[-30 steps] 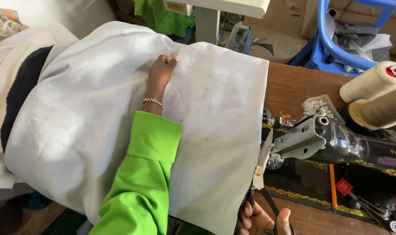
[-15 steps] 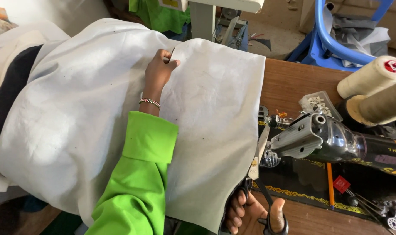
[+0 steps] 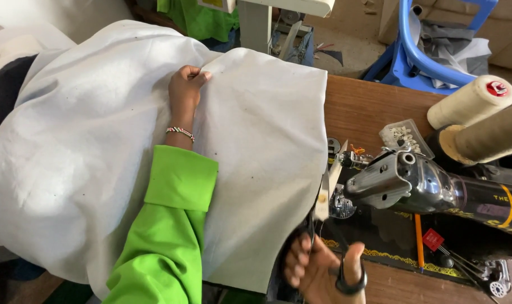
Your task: The person cuts a white fabric piece with shears and then fits it around a curved dark fabric component on a wooden workspace with a sewing machine.
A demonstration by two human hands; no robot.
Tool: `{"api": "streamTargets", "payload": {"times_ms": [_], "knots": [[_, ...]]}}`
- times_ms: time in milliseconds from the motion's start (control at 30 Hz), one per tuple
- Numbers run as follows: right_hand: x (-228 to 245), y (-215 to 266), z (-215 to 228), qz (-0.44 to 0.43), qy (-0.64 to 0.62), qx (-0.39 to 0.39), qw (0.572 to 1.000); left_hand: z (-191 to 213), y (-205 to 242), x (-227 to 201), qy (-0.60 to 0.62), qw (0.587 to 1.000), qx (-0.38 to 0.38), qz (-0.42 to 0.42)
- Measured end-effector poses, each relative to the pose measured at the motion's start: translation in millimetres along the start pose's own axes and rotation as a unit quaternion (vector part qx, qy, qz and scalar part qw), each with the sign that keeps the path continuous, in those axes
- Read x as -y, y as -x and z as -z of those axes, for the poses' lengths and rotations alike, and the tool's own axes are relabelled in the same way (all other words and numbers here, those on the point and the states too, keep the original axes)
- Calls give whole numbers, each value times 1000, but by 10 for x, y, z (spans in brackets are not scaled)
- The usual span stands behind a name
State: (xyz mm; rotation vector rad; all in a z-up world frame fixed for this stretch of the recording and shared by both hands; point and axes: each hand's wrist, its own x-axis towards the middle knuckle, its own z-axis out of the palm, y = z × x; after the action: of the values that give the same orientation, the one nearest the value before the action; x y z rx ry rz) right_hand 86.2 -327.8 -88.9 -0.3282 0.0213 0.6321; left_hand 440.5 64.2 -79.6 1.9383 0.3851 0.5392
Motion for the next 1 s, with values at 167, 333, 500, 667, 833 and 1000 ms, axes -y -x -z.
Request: {"api": "streamTargets", "payload": {"times_ms": [167,333,500,667,833,1000], "knots": [[157,-320,-320,92,-49,-88,991,-13,48,-54,26,1000,-16,-4],[132,-389,-310,86,-21,-55,995,-7,71,-109,17,999,-29,-26],[301,-749,-440,73,10,12,997,7,105,-172,21,999,-18,-46],[287,-760,-399,121,-52,-71,989,56,125,-209,35,998,-13,-49],[253,-450,-407,128,13,-76,989,51,96,-189,14,999,-13,-42],[387,-444,-489,97,52,-58,992,59,124,-211,-5,999,-12,-40]]}}
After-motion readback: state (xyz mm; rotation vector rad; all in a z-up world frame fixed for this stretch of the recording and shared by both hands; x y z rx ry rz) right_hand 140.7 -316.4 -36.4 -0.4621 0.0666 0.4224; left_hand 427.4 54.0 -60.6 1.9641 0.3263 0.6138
